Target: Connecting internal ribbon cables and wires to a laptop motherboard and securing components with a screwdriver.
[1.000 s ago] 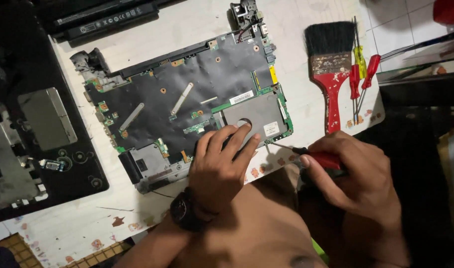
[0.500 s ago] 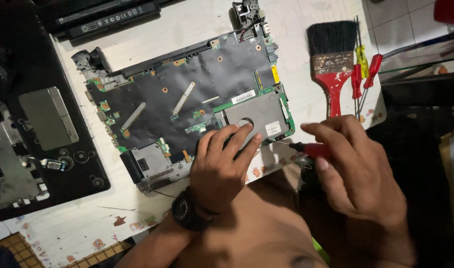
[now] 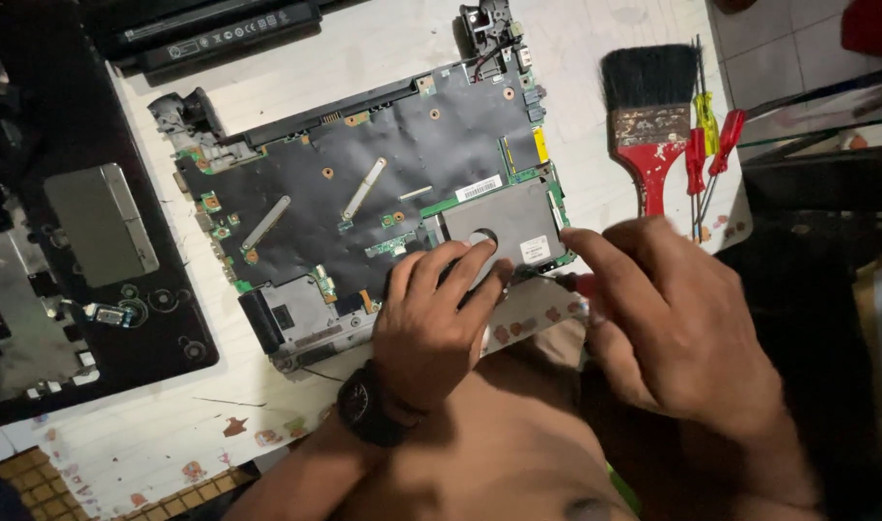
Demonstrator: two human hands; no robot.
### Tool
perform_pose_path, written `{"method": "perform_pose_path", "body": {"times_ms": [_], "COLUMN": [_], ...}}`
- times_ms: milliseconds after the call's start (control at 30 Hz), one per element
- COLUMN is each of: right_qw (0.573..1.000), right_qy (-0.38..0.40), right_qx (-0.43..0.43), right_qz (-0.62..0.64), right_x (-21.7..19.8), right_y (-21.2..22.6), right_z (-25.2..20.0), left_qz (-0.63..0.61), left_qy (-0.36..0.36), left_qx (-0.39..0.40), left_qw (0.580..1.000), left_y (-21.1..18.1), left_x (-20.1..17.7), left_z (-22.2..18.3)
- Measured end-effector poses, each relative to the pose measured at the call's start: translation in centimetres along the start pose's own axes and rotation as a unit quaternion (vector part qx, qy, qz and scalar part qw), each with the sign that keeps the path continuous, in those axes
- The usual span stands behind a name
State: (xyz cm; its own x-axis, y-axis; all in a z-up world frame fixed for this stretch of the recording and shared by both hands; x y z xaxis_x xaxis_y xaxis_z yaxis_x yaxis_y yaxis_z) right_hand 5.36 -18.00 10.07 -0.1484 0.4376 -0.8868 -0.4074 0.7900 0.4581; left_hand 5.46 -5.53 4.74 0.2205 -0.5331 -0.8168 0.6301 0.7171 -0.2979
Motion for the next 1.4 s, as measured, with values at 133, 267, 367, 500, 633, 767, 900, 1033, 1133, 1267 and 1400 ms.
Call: {"method": "perform_pose_path", "body": {"times_ms": [133,267,367,500,633,767,900,1033,1133,1267,1400], "right_qw": [0.998,0.998,0.999,0.996,0.995,0.997,0.996,0.996,0.992,0.996,0.996], "right_qy": [0.036,0.002,0.022,0.076,0.043,0.036,0.093,0.057,0.011,0.081,0.030], "right_qx": [-0.058,-0.056,-0.009,-0.016,-0.039,-0.019,0.013,-0.029,-0.048,0.032,-0.031], "right_qz": [-0.007,-0.026,-0.023,0.052,-0.079,-0.063,-0.011,-0.069,-0.114,-0.011,-0.081], "right_x": [0.3,0.3,0.4,1.3,1.1,0.4,1.2,1.0,0.2,1.3,1.0], "right_y": [1.1,0.5,-0.1,-0.2,-0.5,0.3,-0.5,0.5,0.7,-1.1,0.0], "right_z": [0.4,0.5,0.5,0.4,0.4,0.7,0.0,0.2,0.0,-0.4,-0.1], "left_qz": [-0.011,-0.022,-0.021,-0.017,-0.015,-0.030,-0.030,-0.029,-0.027,-0.023,-0.025], "left_qy": [-0.018,0.006,-0.009,-0.017,-0.027,-0.011,-0.003,-0.016,-0.006,-0.007,-0.007], "left_qx": [-0.009,-0.004,-0.006,-0.010,-0.011,-0.005,-0.007,-0.005,-0.014,-0.010,-0.010], "left_qw": [1.000,1.000,1.000,1.000,0.999,0.999,1.000,0.999,1.000,1.000,1.000], "left_y": [0.1,0.2,0.2,0.2,0.3,0.3,0.4,0.3,0.4,0.4,0.4], "left_x": [-0.2,0.4,-0.2,-0.2,-0.5,-0.3,0.0,-0.2,-0.1,-0.1,0.0], "left_z": [0.0,-0.4,0.1,-0.1,0.1,0.0,-0.1,-0.1,0.0,-0.1,-0.1]}}
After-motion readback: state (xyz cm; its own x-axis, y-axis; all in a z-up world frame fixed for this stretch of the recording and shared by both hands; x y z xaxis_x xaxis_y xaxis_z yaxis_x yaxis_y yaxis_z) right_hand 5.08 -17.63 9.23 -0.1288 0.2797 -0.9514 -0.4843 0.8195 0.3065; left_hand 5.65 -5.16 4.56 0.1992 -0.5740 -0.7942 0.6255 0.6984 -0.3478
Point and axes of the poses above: each hand's wrist, its own z-axis towards the middle knuckle, its own x-axis out of the palm, y = z × x, the point moved 10 cm from there along z, towards the middle knuckle, and after that the axes turned 10 degrees about z, right-handed, at the moved point
